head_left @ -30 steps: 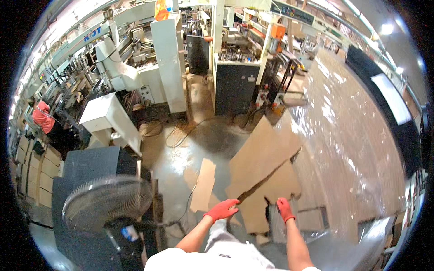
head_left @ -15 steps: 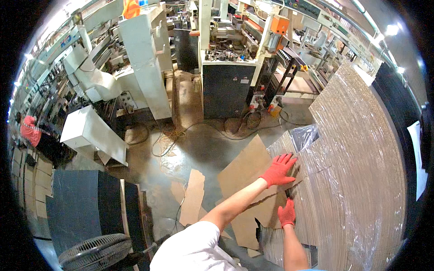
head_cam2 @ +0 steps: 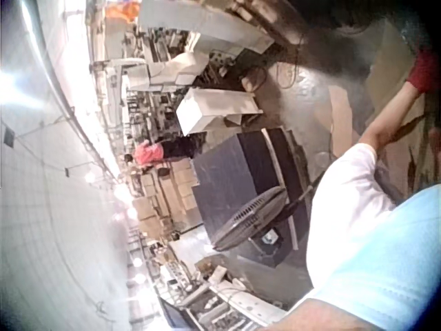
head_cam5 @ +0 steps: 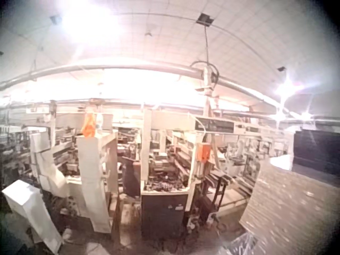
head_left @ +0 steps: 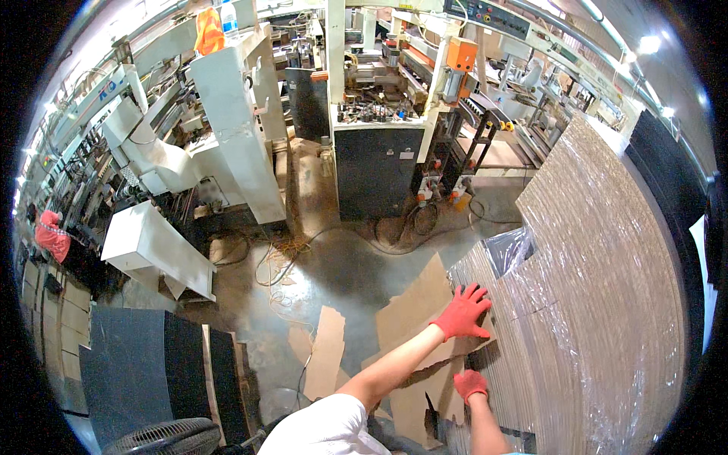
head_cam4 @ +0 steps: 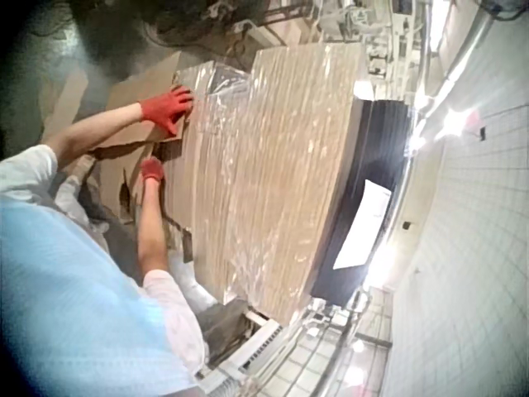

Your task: The person places wood panels onto a conveyor belt at a machinery station and luego stacks panels from one pile to another by hand.

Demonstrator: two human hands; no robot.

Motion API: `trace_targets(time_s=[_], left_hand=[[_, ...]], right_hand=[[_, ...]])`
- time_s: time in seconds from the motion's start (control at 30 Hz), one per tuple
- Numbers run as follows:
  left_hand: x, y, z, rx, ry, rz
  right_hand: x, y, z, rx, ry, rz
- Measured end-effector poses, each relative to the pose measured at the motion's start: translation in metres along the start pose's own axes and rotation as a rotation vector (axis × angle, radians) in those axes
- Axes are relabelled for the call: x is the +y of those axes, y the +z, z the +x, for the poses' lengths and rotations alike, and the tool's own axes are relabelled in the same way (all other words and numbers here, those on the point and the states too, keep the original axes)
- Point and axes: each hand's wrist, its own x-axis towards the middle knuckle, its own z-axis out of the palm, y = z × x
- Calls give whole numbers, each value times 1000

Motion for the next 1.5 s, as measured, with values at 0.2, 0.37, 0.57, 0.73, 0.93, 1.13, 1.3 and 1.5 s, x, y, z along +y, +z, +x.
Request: trace_targets(time_s=[0.2, 0.37, 0.57, 0.73, 0.93, 1.13, 1.3, 1.5], left_hand=[[-2, -30, -44, 86, -29, -27], [-6, -41, -65, 201, -71, -19], [0, -42, -49, 173, -64, -45], [24, -21, -13, 68, 23, -58], [55, 33, 16, 158, 72, 0], [48, 54, 8, -20, 4, 108], [68, 49, -13, 47, -33, 187], [127, 79, -137, 69, -216, -165]], right_hand=[[15, 11, -41, 45, -33, -60], [40, -4, -130, -12, -7, -54], [109, -12, -237, 4, 92, -150], [142, 20, -282, 131, 208, -106], [164, 54, -363, 198, 407, 5], [176, 35, -443, 223, 285, 21], [206, -5, -540, 264, 360, 71], [247, -2, -588, 274, 177, 71]])
